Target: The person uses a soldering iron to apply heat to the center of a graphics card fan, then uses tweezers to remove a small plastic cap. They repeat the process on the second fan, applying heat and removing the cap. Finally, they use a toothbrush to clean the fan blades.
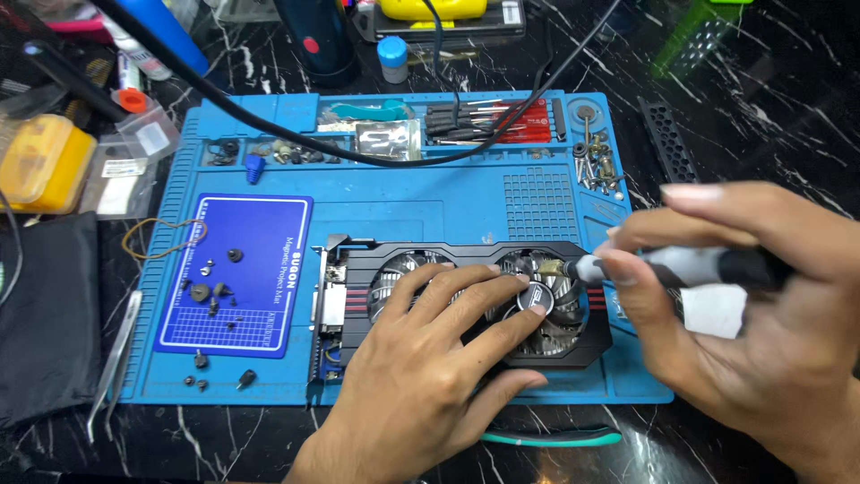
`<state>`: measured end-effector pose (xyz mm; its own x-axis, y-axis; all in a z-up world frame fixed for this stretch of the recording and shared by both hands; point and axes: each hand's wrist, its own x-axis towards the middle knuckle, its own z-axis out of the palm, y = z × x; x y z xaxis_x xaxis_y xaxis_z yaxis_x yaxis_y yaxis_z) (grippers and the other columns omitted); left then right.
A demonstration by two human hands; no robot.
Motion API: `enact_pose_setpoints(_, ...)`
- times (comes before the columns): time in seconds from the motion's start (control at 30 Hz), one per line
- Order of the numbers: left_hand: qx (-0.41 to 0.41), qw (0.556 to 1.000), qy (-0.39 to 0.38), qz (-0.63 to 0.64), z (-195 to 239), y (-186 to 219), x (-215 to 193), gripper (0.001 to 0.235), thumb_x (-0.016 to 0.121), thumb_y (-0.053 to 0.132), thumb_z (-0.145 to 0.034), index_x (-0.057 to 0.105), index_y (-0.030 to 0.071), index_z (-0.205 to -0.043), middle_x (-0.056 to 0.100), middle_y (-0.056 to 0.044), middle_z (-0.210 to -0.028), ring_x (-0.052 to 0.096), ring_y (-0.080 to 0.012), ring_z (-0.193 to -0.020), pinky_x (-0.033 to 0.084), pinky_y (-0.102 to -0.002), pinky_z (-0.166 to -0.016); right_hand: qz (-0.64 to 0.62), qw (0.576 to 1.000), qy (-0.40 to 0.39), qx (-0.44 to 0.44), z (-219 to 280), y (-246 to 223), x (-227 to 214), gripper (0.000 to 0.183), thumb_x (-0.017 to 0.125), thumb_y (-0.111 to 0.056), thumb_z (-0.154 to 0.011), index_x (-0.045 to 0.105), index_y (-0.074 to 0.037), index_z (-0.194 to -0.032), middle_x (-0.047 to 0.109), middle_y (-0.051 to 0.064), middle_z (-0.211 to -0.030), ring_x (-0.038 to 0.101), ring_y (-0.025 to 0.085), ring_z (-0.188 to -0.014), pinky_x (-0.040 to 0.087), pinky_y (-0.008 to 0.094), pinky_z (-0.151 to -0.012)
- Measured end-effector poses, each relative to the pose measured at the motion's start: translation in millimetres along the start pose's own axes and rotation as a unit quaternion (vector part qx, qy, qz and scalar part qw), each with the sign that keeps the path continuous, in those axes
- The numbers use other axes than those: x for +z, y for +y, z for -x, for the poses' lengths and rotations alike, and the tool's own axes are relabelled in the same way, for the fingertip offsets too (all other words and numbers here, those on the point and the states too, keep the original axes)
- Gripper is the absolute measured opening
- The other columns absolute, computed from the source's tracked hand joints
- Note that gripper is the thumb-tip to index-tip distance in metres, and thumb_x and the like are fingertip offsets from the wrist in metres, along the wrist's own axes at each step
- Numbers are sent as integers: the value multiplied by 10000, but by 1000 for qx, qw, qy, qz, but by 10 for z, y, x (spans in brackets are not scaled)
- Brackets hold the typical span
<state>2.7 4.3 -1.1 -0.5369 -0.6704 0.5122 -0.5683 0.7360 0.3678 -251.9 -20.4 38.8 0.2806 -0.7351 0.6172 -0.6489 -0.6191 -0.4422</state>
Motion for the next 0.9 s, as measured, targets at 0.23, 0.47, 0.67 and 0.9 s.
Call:
enact_pose_setpoints(0.23,15,1000,7,1,6,12,-34,366,743,342,-1128,745,61,-1363,725,-191,-1420,674,-410,-1351,509,-584,-1129,43,988,-33,-141,-275,-51,1,457,883,-17,-1113,591,138,-1428,765,214,-1280,843,216,-1037,702,314,-889)
enact_pose_setpoints(0.47,21,1000,18,-6,26,12,-10,367,759,355,-1118,747,64,-1341,731,-185,-1412,675,-410,-1349,512,-571,-1101,78,982,-85,-149,-413,-142,-28,414,839,-66,-1154,584,27,-1467,774,68,-1096,749,129,-819,613,294,-736)
enact_pose_setpoints(0.67,20,1000,23,-8,32,17,-6,373,766,365,-1114,759,71,-1342,728,-182,-1418,677,-408,-1348,521,-568,-1098,98,976,-96,-171,-463,-166,18,389,836,-91,-1143,603,5,-1439,761,70,-1274,762,154,-823,584,363,-679)
enact_pose_setpoints(0.9,22,999,28,-9,41,12,8,370,764,368,-1116,759,72,-1338,726,-184,-1421,681,-407,-1337,523,-565,-1092,88,979,-105,-152,-481,-159,4,406,827,-114,-1146,602,-5,-1466,760,61,-1095,754,156,-849,596,342,-725)
